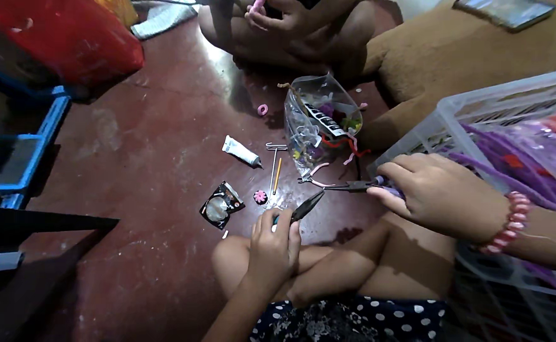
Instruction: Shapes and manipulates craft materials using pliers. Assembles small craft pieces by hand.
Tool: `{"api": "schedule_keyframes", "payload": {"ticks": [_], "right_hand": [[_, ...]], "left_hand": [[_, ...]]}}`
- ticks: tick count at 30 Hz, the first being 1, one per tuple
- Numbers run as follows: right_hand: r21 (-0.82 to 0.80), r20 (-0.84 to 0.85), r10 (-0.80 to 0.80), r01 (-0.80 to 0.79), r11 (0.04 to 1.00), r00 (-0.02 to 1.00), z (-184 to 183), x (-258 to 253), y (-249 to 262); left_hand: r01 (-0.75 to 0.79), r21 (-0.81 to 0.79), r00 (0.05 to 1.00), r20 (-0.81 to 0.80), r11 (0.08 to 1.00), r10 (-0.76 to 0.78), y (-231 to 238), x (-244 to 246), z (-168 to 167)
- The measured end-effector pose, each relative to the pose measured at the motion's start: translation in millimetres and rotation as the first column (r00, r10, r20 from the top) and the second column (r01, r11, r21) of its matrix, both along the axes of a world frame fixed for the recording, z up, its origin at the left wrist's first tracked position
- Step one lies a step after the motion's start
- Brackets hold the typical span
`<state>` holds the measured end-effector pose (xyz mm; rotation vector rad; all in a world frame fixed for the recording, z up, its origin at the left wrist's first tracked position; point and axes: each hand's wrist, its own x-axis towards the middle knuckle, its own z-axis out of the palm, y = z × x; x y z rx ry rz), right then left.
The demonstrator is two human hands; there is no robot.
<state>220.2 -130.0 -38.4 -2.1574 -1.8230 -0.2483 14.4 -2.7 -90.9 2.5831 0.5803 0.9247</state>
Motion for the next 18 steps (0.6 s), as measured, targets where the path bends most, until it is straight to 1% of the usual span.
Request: {"api": "schedule_keyframes", "payload": {"ticks": [6,10,18], "right_hand": [[0.008,0.091,-0.006,0.006,1.000,0.996,5.8,0.5,8.4],[0.016,0.138,-0.007,0.005,1.000,0.990,9.2,0.1,10.0],[0.009,0.154,-0.020,0.019,1.000,0.988,11.7,-2.1,10.3]], "left_hand": [[-0.068,-0.004,0.998,-0.017,0.998,0.068,-0.6,-1.0,-1.3],[-0.075,-0.028,0.997,-0.022,0.997,0.074,-2.6,-1.2,-0.5],[-0.080,0.002,0.997,-0.002,0.997,0.080,-1.4,-0.3,-0.6]]}}
